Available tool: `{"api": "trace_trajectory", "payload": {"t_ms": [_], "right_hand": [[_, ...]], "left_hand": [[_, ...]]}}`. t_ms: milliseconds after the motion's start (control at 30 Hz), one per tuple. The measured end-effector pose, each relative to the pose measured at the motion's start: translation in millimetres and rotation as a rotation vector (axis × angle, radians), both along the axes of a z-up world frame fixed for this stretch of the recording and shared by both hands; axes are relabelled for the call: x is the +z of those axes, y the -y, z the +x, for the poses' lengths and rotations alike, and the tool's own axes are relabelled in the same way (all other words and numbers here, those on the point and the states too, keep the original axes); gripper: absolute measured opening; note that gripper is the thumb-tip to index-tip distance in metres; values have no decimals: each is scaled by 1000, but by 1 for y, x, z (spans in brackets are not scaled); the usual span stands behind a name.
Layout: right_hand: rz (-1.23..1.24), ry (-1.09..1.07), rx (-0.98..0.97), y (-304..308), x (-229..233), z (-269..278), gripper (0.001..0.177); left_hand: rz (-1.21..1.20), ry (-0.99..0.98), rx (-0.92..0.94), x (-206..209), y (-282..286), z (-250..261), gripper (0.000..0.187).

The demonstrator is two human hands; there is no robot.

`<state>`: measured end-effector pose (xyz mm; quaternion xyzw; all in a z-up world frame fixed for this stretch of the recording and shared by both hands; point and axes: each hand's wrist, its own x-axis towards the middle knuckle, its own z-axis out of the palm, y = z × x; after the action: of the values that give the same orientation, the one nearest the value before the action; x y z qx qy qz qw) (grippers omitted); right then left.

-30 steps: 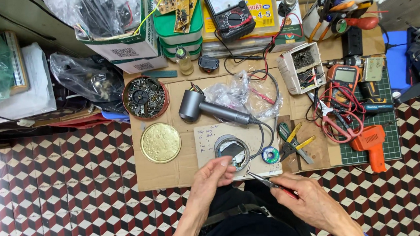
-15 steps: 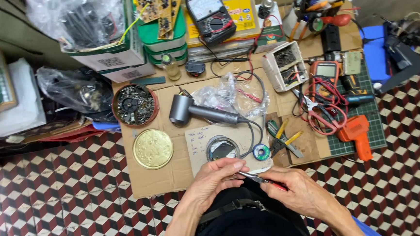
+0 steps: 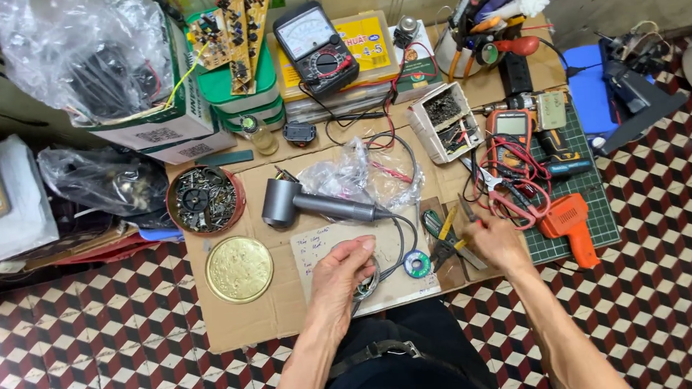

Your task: Repairing a hair dryer by stripping wires and inspecting internal components.

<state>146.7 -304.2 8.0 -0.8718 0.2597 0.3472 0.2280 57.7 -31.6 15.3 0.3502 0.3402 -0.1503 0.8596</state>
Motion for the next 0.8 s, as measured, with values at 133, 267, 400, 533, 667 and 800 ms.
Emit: {"api": "trace_trajectory", "payload": {"t_ms": [133, 267, 400, 533, 667, 800], "right_hand": [[-362, 852, 717, 34, -79, 19, 48], [419, 549, 167, -38, 28, -11, 40], [681, 576, 166, -80, 58, -44, 34], [575, 744, 285, -91, 61, -55, 24], [625, 704, 110, -91, 58, -59, 15], [649, 704, -88, -89, 63, -65, 11]], "left_hand": [[271, -20, -60, 10, 13, 4, 34], [246, 20, -96, 20, 23, 12, 55], [148, -5, -23, 15, 31, 13, 71], [-1, 46, 48, 3, 37, 12, 59], [13, 76, 36, 3, 36, 10, 40], [-12, 99, 7, 26, 31, 9, 36]]}}
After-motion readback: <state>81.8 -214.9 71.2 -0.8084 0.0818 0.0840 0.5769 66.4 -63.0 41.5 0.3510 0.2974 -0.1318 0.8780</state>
